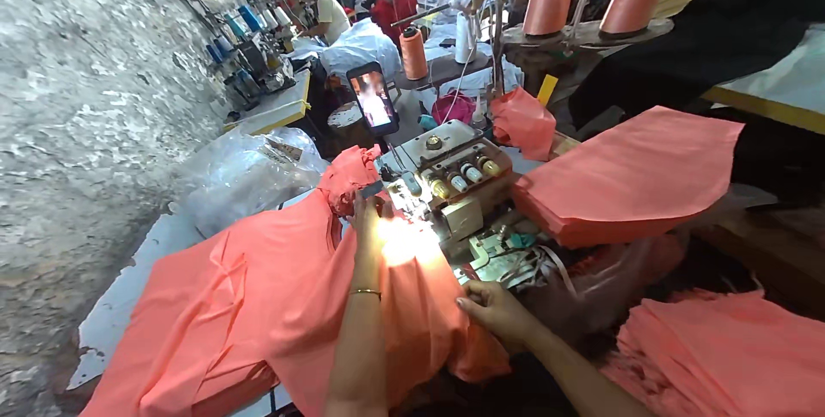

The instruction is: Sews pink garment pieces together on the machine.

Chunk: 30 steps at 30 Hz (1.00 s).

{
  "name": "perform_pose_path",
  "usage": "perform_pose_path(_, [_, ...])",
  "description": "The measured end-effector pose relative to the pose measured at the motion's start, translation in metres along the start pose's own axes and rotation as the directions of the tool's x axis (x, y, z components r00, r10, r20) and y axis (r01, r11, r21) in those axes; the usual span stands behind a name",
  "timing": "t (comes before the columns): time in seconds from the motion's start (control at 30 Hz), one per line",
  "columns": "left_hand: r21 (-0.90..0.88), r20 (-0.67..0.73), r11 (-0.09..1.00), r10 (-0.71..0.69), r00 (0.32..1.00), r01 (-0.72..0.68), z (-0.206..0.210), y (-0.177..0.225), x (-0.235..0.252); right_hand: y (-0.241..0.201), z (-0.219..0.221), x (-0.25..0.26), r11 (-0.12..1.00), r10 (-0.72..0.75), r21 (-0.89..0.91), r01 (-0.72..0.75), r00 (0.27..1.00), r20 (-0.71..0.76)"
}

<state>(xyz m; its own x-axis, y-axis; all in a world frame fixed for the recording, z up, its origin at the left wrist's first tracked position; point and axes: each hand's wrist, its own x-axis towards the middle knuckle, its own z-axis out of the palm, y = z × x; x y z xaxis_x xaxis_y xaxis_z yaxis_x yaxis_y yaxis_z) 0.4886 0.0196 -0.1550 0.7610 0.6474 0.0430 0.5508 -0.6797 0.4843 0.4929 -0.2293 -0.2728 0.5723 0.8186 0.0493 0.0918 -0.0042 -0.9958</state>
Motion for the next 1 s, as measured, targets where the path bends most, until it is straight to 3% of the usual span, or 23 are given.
perform_pose_path(0.07, [-0.009, -0.139, 0.999, 0.029, 0.99, -0.031, 0.02, -0.031, 0.026, 0.001, -0.003, 0.017, 1.0, 0.018, 0.008, -0.018, 1.0, 0.012])
perform_pose_path(0.17, [-0.021, -0.193, 1.0, -0.014, 0.981, 0.01, 0.017, -0.035, 0.044, -0.011, -0.004, 0.042, 0.998, 0.048, 0.042, -0.05, 0.998, 0.027])
perform_pose_path(0.3, [-0.136, -0.486, 0.988, -0.131, 0.864, 0.073, 0.015, -0.037, 0.037, -0.027, -0.001, 0.066, 0.996, 0.048, 0.071, -0.045, 0.998, -0.029])
perform_pose_path(0.37, [-0.292, -0.346, 0.947, -0.235, 0.908, 0.134, 0.013, -0.036, 0.001, -0.029, -0.005, 0.071, 0.998, 0.053, 0.032, -0.052, 0.999, -0.012])
perform_pose_path(0.43, [-0.313, -0.014, 0.938, -0.161, 0.987, 0.149, 0.017, -0.042, -0.066, -0.028, -0.013, 0.07, 0.999, 0.043, 0.015, -0.044, 0.996, 0.074])
perform_pose_path(0.5, [-0.277, 0.238, 0.956, -0.035, 0.971, 0.102, 0.025, -0.052, -0.144, -0.023, -0.019, 0.068, 0.997, 0.017, 0.077, -0.029, 0.989, 0.149])
perform_pose_path(0.57, [-0.268, 0.388, 0.963, 0.1, 0.916, 0.009, 0.027, -0.08, -0.201, -0.016, -0.022, 0.068, 0.978, 0.01, 0.201, -0.048, 0.983, 0.184])
perform_pose_path(0.63, [-0.242, 0.424, 0.97, 0.12, 0.897, -0.016, -0.008, -0.113, -0.217, -0.013, -0.023, 0.069, 0.944, 0.01, 0.316, -0.089, 0.97, 0.242])
perform_pose_path(0.7, [-0.062, 0.254, 0.994, 0.102, 0.962, -0.089, -0.067, -0.135, -0.207, -0.014, -0.024, 0.067, 0.933, 0.029, 0.332, -0.143, 0.945, 0.325])
perform_pose_path(0.77, [0.269, -0.059, 0.961, 0.092, 0.994, -0.072, -0.113, -0.133, -0.191, -0.017, -0.025, 0.06, 0.947, 0.041, 0.277, -0.161, 0.918, 0.395])
perform_pose_path(0.83, [0.469, -0.32, 0.882, 0.223, 0.921, -0.051, -0.122, -0.123, -0.18, -0.016, -0.033, 0.051, 0.979, 0.045, 0.156, -0.128, 0.892, 0.451])
perform_pose_path(0.87, [0.505, -0.364, 0.857, 0.316, 0.876, -0.099, -0.111, -0.116, -0.178, -0.015, -0.038, 0.044, 0.994, 0.057, 0.062, -0.095, 0.888, 0.456])
perform_pose_path(0.93, [0.378, -0.255, 0.877, 0.407, 0.877, -0.297, -0.065, -0.093, -0.191, -0.015, -0.053, 0.033, 0.978, 0.118, -0.206, -0.036, 0.906, 0.406])
perform_pose_path(0.97, [0.178, -0.1, 0.907, 0.403, 0.91, -0.383, -0.036, -0.079, -0.205, -0.017, -0.061, 0.028, 0.932, 0.175, -0.359, -0.046, 0.926, 0.336])
perform_pose_path(1.0, [-0.064, 0.124, 0.924, 0.382, 0.916, -0.376, -0.007, -0.068, -0.218, -0.022, -0.066, 0.025, 0.856, 0.231, -0.51, -0.083, 0.944, 0.235])
